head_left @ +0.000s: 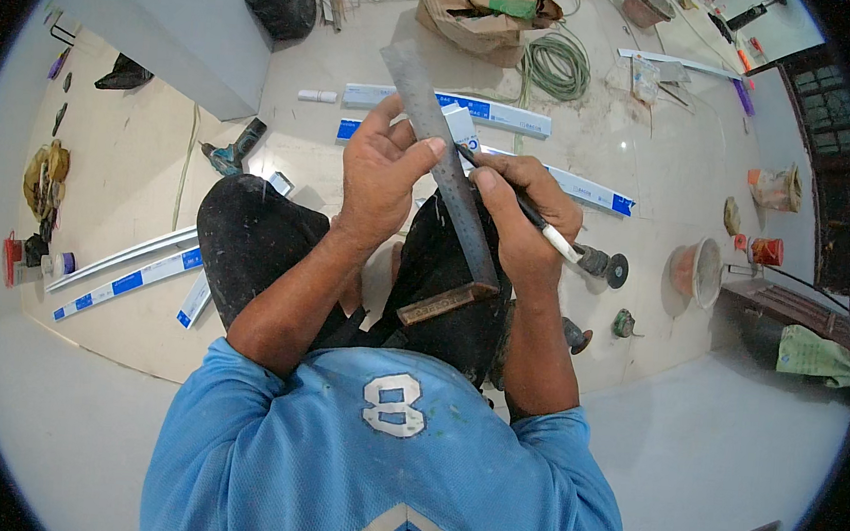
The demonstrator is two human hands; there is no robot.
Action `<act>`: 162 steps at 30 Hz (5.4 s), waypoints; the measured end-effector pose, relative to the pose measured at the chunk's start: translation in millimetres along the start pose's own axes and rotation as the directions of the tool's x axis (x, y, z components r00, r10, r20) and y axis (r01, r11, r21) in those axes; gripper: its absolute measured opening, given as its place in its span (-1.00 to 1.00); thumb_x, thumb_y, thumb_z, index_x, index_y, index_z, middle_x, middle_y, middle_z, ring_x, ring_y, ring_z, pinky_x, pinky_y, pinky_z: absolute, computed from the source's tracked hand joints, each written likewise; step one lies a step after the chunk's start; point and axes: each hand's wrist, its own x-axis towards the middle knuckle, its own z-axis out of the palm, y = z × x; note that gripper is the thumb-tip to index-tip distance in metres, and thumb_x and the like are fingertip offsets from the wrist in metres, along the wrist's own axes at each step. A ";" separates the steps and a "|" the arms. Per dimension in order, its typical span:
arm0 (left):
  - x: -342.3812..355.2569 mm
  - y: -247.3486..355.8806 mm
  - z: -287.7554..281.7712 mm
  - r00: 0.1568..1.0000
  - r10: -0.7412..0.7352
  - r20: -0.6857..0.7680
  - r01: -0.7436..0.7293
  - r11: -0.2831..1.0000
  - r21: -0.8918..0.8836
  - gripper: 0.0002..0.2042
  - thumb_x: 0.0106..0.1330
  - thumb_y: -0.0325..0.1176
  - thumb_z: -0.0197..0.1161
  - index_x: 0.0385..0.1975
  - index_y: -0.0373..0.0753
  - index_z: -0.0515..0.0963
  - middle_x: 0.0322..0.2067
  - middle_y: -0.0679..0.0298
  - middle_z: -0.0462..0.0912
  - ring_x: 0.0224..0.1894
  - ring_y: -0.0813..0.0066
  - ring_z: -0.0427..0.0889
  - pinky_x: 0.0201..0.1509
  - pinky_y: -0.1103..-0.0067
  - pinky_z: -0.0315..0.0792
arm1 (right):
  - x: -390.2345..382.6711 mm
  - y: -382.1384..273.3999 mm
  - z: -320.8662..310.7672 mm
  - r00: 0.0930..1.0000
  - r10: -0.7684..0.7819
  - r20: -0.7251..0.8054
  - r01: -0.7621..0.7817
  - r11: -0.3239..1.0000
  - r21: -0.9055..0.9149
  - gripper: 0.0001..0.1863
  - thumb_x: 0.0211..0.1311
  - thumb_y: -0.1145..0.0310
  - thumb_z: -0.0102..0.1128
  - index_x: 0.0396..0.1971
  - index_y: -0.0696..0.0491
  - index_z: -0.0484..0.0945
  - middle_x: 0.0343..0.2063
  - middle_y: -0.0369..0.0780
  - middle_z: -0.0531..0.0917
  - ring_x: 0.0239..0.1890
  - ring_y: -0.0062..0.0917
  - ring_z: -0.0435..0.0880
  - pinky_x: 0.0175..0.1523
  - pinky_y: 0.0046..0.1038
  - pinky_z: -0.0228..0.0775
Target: The person measures and marks a metal profile using a ruler and marker, then secures it with pliers and cuts it with an angle grinder. The person repeats the cutting process on another section of the profile.
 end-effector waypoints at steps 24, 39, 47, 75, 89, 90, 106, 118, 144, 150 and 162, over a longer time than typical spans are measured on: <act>-1.5 15.7 26.6 0.963 -0.269 -0.016 0.244 0.896 -0.372 -0.65 0.64 -0.46 0.18 0.35 -0.35 0.50 0.12 0.08 0.72 0.18 0.29 0.75 0.33 0.31 0.69 | -67.2 21.9 -31.5 0.949 0.299 -0.103 -0.304 0.952 -0.041 -0.88 0.48 0.49 0.34 -0.11 0.21 0.69 -0.30 -0.17 0.71 -0.24 -0.46 0.68 -0.07 -0.42 0.52; -21.3 11.3 22.2 0.917 -0.200 0.344 0.347 0.825 -0.446 -0.50 0.66 -0.41 0.16 0.55 -0.27 0.36 0.41 0.06 0.55 0.45 0.20 0.55 0.56 0.29 0.51 | -41.7 14.1 -19.3 0.990 0.138 -0.007 -0.138 0.990 -0.036 -0.86 0.48 0.44 0.39 -0.16 0.22 0.69 -0.35 -0.19 0.68 -0.30 -0.52 0.66 -0.16 -0.42 0.52; -17.4 0.6 11.2 0.921 -0.187 0.343 0.281 0.926 -0.251 -0.41 0.57 -0.47 0.30 0.58 -0.23 0.34 0.52 0.08 0.44 0.46 0.20 0.56 0.50 0.19 0.57 | -45.8 8.7 -23.0 0.990 0.138 0.006 -0.136 0.986 -0.099 -0.86 0.52 0.42 0.37 -0.14 0.21 0.69 -0.34 -0.22 0.68 -0.29 -0.57 0.65 -0.15 -0.47 0.51; -19.3 -19.4 -3.0 0.928 -0.300 0.222 0.329 0.938 -0.109 -0.46 0.54 -0.38 0.39 0.43 -0.47 0.46 0.25 -0.03 0.66 0.25 0.20 0.73 0.33 0.32 0.72 | -57.8 23.6 -15.9 0.976 0.214 -0.029 -0.216 0.966 -0.142 -0.87 0.44 0.47 0.42 -0.16 0.21 0.72 -0.37 -0.19 0.70 -0.35 -0.56 0.64 -0.20 -0.43 0.49; -21.0 -34.7 -12.8 0.942 -0.226 0.249 0.262 0.957 -0.125 -0.40 0.41 -0.55 0.47 0.44 -0.43 0.47 0.23 -0.01 0.68 0.24 0.27 0.72 0.33 0.39 0.70 | -60.1 28.5 -14.1 0.965 0.259 -0.044 -0.263 0.954 -0.142 -0.86 0.46 0.44 0.42 -0.16 0.21 0.72 -0.36 -0.18 0.71 -0.31 -0.49 0.67 -0.14 -0.39 0.52; -21.8 -33.9 -11.1 0.946 -0.220 0.236 0.251 0.962 -0.109 -0.40 0.39 -0.57 0.48 0.44 -0.43 0.47 0.22 0.00 0.68 0.23 0.27 0.72 0.33 0.39 0.69 | -60.2 29.2 -13.5 0.969 0.245 -0.042 -0.248 0.958 -0.145 -0.86 0.46 0.44 0.42 -0.16 0.21 0.72 -0.36 -0.17 0.71 -0.31 -0.49 0.68 -0.14 -0.39 0.52; -23.6 -27.9 3.5 0.954 -0.282 0.101 0.290 0.953 -0.085 -0.48 0.40 -0.56 0.45 0.35 -0.46 0.54 0.10 0.06 0.75 0.09 0.35 0.76 0.23 0.39 0.70 | -61.5 28.9 -9.5 0.959 0.279 -0.044 -0.283 0.950 -0.131 -0.86 0.46 0.44 0.42 -0.16 0.21 0.74 -0.35 -0.19 0.73 -0.31 -0.57 0.68 -0.17 -0.42 0.51; -22.8 -28.3 9.8 0.956 -0.283 0.079 0.291 0.948 -0.125 -0.53 0.41 -0.53 0.43 0.32 -0.37 0.60 -0.06 0.23 0.80 -0.16 0.59 0.71 -0.07 0.63 0.56 | -61.4 30.1 -9.9 0.972 0.228 -0.048 -0.233 0.958 -0.167 -0.87 0.47 0.46 0.39 -0.16 0.23 0.74 -0.31 -0.15 0.76 -0.25 -0.52 0.70 -0.10 -0.42 0.54; -24.2 -38.7 4.9 0.971 -0.227 0.074 0.235 0.963 -0.133 -0.60 0.45 -0.50 0.43 0.26 -0.36 0.62 -0.08 0.24 0.78 -0.22 0.65 0.65 -0.19 0.67 0.49 | -40.5 20.9 -23.1 0.989 -0.146 -0.031 0.137 0.972 -0.190 -0.76 0.22 0.63 0.44 -0.10 0.23 0.77 -0.24 -0.07 0.84 -0.17 -0.32 0.84 -0.02 -0.33 0.64; -23.4 -41.1 0.4 0.965 -0.247 0.083 0.256 0.960 -0.118 -0.58 0.45 -0.49 0.43 0.28 -0.38 0.60 -0.08 0.24 0.77 -0.23 0.66 0.61 -0.22 0.66 0.44 | -66.7 19.6 -33.9 0.996 -0.011 -0.089 -0.004 0.987 -0.161 -0.81 0.31 0.60 0.36 -0.11 0.24 0.77 -0.25 -0.04 0.84 -0.17 -0.27 0.84 0.01 -0.28 0.64; -22.0 -26.2 14.4 0.938 -0.291 0.189 0.342 0.868 -0.359 -0.43 0.51 -0.54 0.29 0.50 -0.37 0.34 0.22 -0.03 0.67 0.34 0.12 0.67 0.39 0.34 0.61 | -72.5 10.8 -19.4 0.920 0.258 -0.294 -0.315 0.935 -0.166 -0.90 0.48 0.51 0.30 -0.13 0.21 0.67 -0.29 -0.07 0.72 -0.30 -0.33 0.73 -0.13 -0.28 0.59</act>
